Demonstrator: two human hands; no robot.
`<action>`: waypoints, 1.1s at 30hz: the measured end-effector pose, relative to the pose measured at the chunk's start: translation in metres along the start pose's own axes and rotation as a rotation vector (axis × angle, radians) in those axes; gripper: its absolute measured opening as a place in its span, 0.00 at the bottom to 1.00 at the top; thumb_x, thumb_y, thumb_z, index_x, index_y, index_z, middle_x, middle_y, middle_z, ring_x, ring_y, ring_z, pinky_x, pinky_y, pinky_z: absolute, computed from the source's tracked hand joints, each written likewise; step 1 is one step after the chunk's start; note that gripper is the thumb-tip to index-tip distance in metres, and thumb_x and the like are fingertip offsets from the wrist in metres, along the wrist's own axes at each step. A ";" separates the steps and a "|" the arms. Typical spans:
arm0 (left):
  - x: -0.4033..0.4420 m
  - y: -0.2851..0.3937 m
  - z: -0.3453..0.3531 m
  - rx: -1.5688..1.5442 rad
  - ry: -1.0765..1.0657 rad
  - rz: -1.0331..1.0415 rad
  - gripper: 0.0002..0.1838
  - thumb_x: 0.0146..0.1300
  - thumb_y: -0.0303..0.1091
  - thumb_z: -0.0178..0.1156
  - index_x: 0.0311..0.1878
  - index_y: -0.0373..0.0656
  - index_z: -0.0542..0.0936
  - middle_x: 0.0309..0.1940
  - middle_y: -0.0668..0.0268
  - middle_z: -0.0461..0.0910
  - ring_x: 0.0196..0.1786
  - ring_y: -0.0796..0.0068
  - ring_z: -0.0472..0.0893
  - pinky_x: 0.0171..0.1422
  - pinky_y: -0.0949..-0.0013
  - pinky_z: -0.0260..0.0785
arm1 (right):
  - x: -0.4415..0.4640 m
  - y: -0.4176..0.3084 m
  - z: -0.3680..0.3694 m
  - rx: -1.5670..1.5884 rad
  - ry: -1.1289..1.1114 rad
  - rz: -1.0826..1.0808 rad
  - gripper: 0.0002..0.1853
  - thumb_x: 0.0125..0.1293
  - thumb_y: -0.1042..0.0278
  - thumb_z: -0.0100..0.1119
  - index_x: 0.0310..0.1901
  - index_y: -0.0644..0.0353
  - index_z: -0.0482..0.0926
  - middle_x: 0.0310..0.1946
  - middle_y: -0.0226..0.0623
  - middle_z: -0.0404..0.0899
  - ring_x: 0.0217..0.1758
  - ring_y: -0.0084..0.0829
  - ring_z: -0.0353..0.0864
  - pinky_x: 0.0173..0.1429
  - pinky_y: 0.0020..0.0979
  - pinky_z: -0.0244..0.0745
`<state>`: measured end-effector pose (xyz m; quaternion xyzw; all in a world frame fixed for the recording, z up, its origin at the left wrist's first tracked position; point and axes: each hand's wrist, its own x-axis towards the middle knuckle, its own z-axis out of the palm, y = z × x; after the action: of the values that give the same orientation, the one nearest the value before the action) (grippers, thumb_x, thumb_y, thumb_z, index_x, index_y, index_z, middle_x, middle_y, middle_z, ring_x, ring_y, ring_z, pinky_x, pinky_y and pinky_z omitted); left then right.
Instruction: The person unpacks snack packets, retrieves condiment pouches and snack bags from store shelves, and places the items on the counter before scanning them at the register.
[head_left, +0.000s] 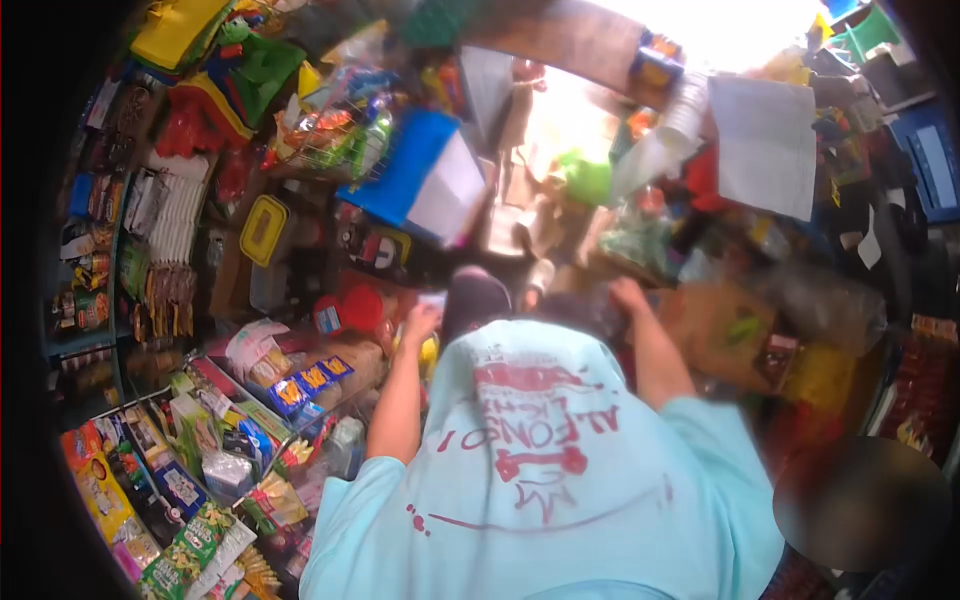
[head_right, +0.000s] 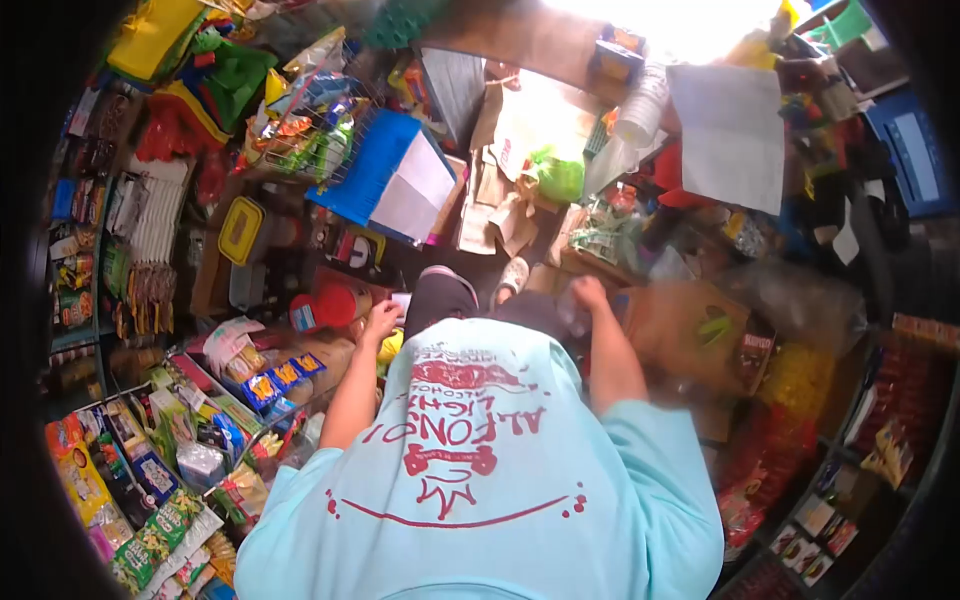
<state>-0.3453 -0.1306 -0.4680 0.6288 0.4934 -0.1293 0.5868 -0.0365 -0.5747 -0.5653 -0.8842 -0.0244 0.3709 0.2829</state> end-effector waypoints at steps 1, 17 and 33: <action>0.012 -0.044 -0.002 0.039 -0.029 -0.027 0.14 0.68 0.34 0.63 0.52 0.38 0.83 0.36 0.62 0.86 0.32 0.73 0.84 0.36 0.68 0.76 | 0.023 -0.015 -0.011 -0.029 0.004 -0.020 0.15 0.59 0.56 0.57 0.31 0.58 0.87 0.25 0.39 0.86 0.29 0.36 0.87 0.37 0.36 0.83; 0.050 -0.072 0.050 -0.165 0.199 -0.020 0.14 0.62 0.36 0.65 0.46 0.37 0.84 0.34 0.60 0.86 0.36 0.72 0.85 0.40 0.67 0.77 | 0.042 -0.268 -0.101 0.379 -0.076 -0.513 0.15 0.69 0.57 0.60 0.43 0.63 0.85 0.32 0.38 0.86 0.34 0.29 0.84 0.40 0.33 0.80; 0.082 0.025 -0.003 -0.241 0.114 -0.134 0.13 0.70 0.41 0.61 0.52 0.47 0.82 0.40 0.66 0.86 0.36 0.71 0.86 0.35 0.65 0.75 | 0.068 -0.397 -0.246 -0.630 0.774 -0.431 0.31 0.57 0.60 0.69 0.61 0.63 0.74 0.59 0.48 0.75 0.66 0.47 0.74 0.65 0.53 0.70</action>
<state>-0.2885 -0.0854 -0.5127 0.5259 0.5788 -0.0722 0.6191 0.2434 -0.3429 -0.2641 -0.9731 -0.2093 -0.0736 0.0621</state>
